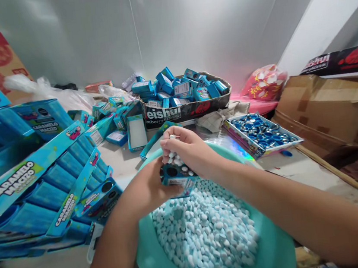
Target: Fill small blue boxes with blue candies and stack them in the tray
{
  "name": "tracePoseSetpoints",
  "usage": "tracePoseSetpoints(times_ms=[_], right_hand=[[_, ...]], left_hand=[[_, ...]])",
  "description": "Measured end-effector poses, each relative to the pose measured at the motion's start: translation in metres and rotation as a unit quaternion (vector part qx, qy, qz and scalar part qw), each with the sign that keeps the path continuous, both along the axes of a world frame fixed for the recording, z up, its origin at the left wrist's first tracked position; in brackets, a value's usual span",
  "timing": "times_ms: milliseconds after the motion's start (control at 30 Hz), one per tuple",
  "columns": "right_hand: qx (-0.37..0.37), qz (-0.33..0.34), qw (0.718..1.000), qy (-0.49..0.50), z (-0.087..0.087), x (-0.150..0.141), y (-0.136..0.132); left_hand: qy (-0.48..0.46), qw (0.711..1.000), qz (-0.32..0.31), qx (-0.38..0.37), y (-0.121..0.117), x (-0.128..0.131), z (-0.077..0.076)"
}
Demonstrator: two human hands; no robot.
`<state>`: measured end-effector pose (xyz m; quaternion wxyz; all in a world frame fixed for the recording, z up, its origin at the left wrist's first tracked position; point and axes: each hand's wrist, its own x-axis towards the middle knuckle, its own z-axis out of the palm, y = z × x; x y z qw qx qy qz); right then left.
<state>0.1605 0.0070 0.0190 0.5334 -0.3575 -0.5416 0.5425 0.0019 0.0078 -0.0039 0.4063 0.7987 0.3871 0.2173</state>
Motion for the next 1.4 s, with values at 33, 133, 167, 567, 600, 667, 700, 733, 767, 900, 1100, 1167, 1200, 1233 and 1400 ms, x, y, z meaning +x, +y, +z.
tracePoseSetpoints(times_ms=[33, 133, 167, 567, 600, 667, 700, 733, 767, 900, 1100, 1167, 1200, 1233, 1400], right_hand=[[-0.008, 0.007, 1.0, 0.007, 0.0, -0.001, -0.001], [-0.036, 0.031, 0.998, 0.038, 0.001, -0.002, -0.003], [-0.045, 0.037, 0.997, 0.054, 0.002, -0.002, -0.004], [-0.041, 0.068, 0.992, 0.102, 0.011, 0.002, -0.005], [-0.04, 0.075, 0.991, 0.102, 0.011, 0.003, -0.005], [-0.037, 0.09, 0.991, 0.094, 0.012, 0.004, -0.006], [-0.035, 0.095, 0.991, 0.089, 0.012, 0.005, -0.006], [-0.031, 0.098, 0.991, 0.085, 0.012, 0.005, -0.007], [-0.025, 0.1, 0.991, 0.081, 0.011, 0.005, -0.007], [-0.018, 0.129, 0.988, 0.08, 0.011, 0.004, -0.007], [-0.026, 0.139, 0.984, 0.111, 0.016, 0.005, -0.008], [-0.002, 0.136, 0.983, 0.12, 0.019, 0.008, -0.008], [0.01, 0.131, 0.984, 0.124, 0.02, 0.01, -0.007], [0.024, 0.119, 0.985, 0.124, 0.021, 0.013, -0.006], [0.124, -0.002, 0.992, 0.003, 0.021, 0.025, 0.001]], left_hand=[[-0.003, 1.0, -0.002, 0.004, 0.0, 0.0, 0.0], [-0.001, 1.0, -0.002, 0.011, 0.0, -0.001, 0.001], [-0.002, 1.0, -0.002, 0.01, 0.0, -0.001, 0.001], [0.01, 1.0, 0.018, 0.013, 0.001, 0.001, 0.002], [0.009, 1.0, 0.021, 0.017, 0.002, 0.002, 0.003], [0.012, 0.999, 0.017, 0.026, 0.002, 0.002, 0.002], [0.014, 0.999, 0.011, 0.027, 0.002, 0.002, 0.002], [0.015, 1.0, 0.006, 0.027, 0.002, 0.002, 0.002], [0.013, 1.0, 0.0, 0.027, 0.001, 0.001, 0.001], [-0.001, 0.999, -0.034, 0.029, 0.001, -0.003, -0.001], [-0.01, 0.998, -0.04, 0.043, 0.003, -0.003, -0.001], [-0.009, 0.999, -0.017, 0.036, 0.003, -0.002, 0.001], [-0.008, 1.0, -0.002, 0.024, 0.003, -0.002, 0.003], [-0.011, 1.0, 0.015, 0.008, 0.002, -0.002, 0.005], [-0.063, 0.993, 0.094, -0.043, 0.003, -0.003, 0.006]])
